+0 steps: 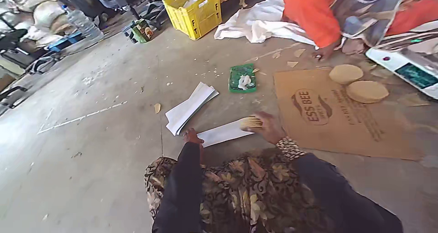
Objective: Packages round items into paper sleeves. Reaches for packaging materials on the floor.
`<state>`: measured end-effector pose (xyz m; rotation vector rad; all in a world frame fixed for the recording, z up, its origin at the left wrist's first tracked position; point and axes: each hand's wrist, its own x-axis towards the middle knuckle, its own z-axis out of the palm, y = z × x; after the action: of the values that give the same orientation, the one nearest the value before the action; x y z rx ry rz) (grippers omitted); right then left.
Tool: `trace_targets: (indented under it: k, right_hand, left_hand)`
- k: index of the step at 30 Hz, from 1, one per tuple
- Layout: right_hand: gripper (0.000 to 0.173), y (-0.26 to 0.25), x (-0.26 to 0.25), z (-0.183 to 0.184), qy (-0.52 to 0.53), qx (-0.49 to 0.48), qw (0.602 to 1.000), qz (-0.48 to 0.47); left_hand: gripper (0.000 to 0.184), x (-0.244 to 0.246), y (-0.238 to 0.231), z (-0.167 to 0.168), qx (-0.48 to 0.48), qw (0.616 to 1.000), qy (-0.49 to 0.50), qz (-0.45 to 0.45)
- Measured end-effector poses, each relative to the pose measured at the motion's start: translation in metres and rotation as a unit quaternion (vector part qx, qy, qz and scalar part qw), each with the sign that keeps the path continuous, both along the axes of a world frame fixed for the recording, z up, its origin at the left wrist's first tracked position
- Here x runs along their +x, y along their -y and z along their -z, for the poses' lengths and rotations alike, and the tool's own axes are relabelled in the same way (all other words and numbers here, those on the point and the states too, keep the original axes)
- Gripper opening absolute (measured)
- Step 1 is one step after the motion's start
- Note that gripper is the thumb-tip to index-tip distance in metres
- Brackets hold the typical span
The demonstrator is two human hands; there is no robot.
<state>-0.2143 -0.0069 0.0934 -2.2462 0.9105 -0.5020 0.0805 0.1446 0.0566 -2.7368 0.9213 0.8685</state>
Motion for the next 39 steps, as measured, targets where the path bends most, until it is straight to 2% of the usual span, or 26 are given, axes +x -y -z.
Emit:
trace_targets:
  k: [2, 4, 7, 9, 12, 14, 16, 20, 22, 25, 28, 30, 33, 36, 39]
  right_hand:
    - [0.051, -0.014, 0.046, 0.018, -0.045, 0.03, 0.996, -0.073]
    - [0.047, -0.024, 0.08, 0.035, -0.145, 0.05, 0.981, -0.117]
    - [0.051, -0.028, 0.097, 0.032, -0.226, 0.056, 0.965, -0.123]
    - [0.051, -0.027, 0.094, 0.029, -0.235, 0.06, 0.965, -0.104]
    - [0.053, -0.026, 0.091, 0.029, -0.228, 0.072, 0.97, -0.046]
    - [0.057, -0.026, 0.093, 0.024, -0.215, 0.103, 0.971, -0.001]
    - [0.057, -0.031, 0.1, 0.018, -0.195, 0.125, 0.972, 0.032]
    - [0.059, -0.048, 0.116, 0.023, -0.16, 0.118, 0.98, 0.014]
    - [0.054, -0.051, 0.117, 0.032, -0.16, 0.092, 0.983, -0.009]
    - [0.05, -0.046, 0.108, 0.039, -0.145, 0.076, 0.987, -0.008]
    - [0.045, -0.041, 0.093, 0.044, -0.127, 0.07, 0.989, 0.017]
    - [0.037, -0.04, 0.084, 0.046, -0.109, 0.057, 0.992, 0.029]
    - [0.032, -0.042, 0.076, 0.048, -0.09, 0.043, 0.994, 0.042]
    - [0.033, -0.044, 0.073, 0.05, -0.12, 0.039, 0.99, 0.057]
    - [0.039, -0.044, 0.068, 0.047, -0.164, 0.066, 0.982, 0.072]
  left_hand:
    - [0.085, 0.007, 0.002, 0.012, -0.033, 0.999, -0.009, 0.009]
    - [0.063, 0.012, 0.001, 0.014, -0.062, 0.997, -0.042, 0.024]
    - [0.042, 0.024, 0.001, 0.011, -0.15, 0.983, -0.107, 0.0]
    - [0.037, 0.03, 0.003, 0.009, -0.277, 0.933, -0.206, -0.102]
    - [0.033, 0.025, 0.01, 0.005, -0.394, 0.814, -0.341, -0.256]
    - [0.032, 0.018, 0.011, 0.002, -0.406, 0.793, -0.359, -0.278]
    - [0.029, 0.014, 0.012, 0.003, -0.411, 0.803, -0.342, -0.264]
    - [0.025, 0.006, 0.016, -0.002, -0.426, 0.82, -0.314, -0.217]
    - [0.027, 0.001, 0.018, -0.005, -0.433, 0.826, -0.309, -0.186]
    - [0.042, -0.02, 0.019, -0.02, -0.416, 0.813, -0.38, -0.15]
    - [0.026, -0.032, 0.024, -0.013, -0.406, 0.842, -0.354, 0.005]
    - [0.028, -0.04, 0.028, -0.01, -0.41, 0.856, -0.297, 0.106]
    - [0.036, -0.045, 0.03, -0.005, -0.421, 0.849, -0.254, 0.19]
    - [0.046, -0.048, 0.033, -0.008, -0.37, 0.862, -0.234, 0.254]
    - [0.043, -0.057, 0.039, -0.012, -0.352, 0.856, -0.226, 0.303]
